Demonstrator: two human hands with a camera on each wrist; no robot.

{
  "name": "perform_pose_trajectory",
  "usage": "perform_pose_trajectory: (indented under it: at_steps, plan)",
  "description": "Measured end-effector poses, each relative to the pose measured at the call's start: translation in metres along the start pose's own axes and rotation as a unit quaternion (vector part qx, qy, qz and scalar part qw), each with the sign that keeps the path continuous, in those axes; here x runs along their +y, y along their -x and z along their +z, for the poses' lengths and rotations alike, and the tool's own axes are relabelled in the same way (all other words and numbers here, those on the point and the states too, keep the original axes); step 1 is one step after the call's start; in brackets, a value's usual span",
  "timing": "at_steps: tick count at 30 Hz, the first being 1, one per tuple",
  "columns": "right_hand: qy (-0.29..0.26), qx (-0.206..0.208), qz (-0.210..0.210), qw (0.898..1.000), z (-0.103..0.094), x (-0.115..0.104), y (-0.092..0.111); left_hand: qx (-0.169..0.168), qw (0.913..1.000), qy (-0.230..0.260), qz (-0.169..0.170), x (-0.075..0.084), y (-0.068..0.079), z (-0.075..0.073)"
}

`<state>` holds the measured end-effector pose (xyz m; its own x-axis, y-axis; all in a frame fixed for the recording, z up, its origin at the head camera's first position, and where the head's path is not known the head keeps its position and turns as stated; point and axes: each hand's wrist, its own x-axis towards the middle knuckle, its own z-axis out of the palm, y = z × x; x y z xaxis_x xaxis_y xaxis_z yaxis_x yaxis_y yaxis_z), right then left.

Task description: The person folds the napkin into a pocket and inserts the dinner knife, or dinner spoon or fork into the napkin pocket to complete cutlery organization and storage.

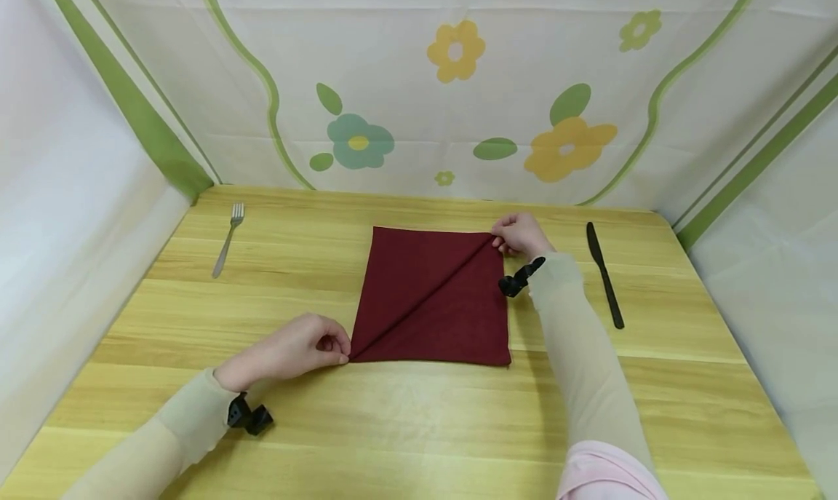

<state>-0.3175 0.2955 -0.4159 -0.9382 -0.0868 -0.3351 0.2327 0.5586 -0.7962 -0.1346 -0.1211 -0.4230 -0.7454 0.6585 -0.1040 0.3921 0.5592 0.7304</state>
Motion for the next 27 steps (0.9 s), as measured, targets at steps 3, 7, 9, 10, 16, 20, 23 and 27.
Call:
perform_pose_trajectory:
  at_steps: [3,7,9,10,16,20,23,27]
  plan:
    - [0.006,0.012,-0.005,1.000,0.001,-0.001,0.003,0.002,1.0000,0.000,0.009,0.000,-0.001,-0.003]
    - [-0.003,0.019,-0.007,1.000,0.000,-0.002,0.007,0.009,0.9995,0.016,0.025,-0.006,-0.004,-0.007]
    - [-0.014,0.022,-0.012,1.000,-0.003,-0.002,0.009,0.018,0.9993,0.023,0.023,-0.012,-0.007,-0.010]
    - [-0.023,0.024,-0.018,0.999,-0.004,-0.003,0.010,0.026,0.9992,0.025,0.019,-0.014,-0.008,-0.013]
    - [-0.056,0.038,-0.081,0.994,-0.006,-0.020,0.031,0.093,0.9933,0.064,-0.025,-0.028,-0.026,-0.040]
    - [-0.038,0.052,-0.121,0.991,0.000,-0.035,0.052,0.138,0.9845,0.097,-0.046,-0.035,-0.048,-0.057]
    - [-0.010,0.067,-0.149,0.987,0.007,-0.044,0.066,0.165,0.9794,0.102,-0.057,-0.042,-0.065,-0.067]
    - [0.008,0.072,-0.174,0.982,0.020,-0.050,0.084,0.181,0.9757,0.096,-0.077,-0.049,-0.085,-0.074]
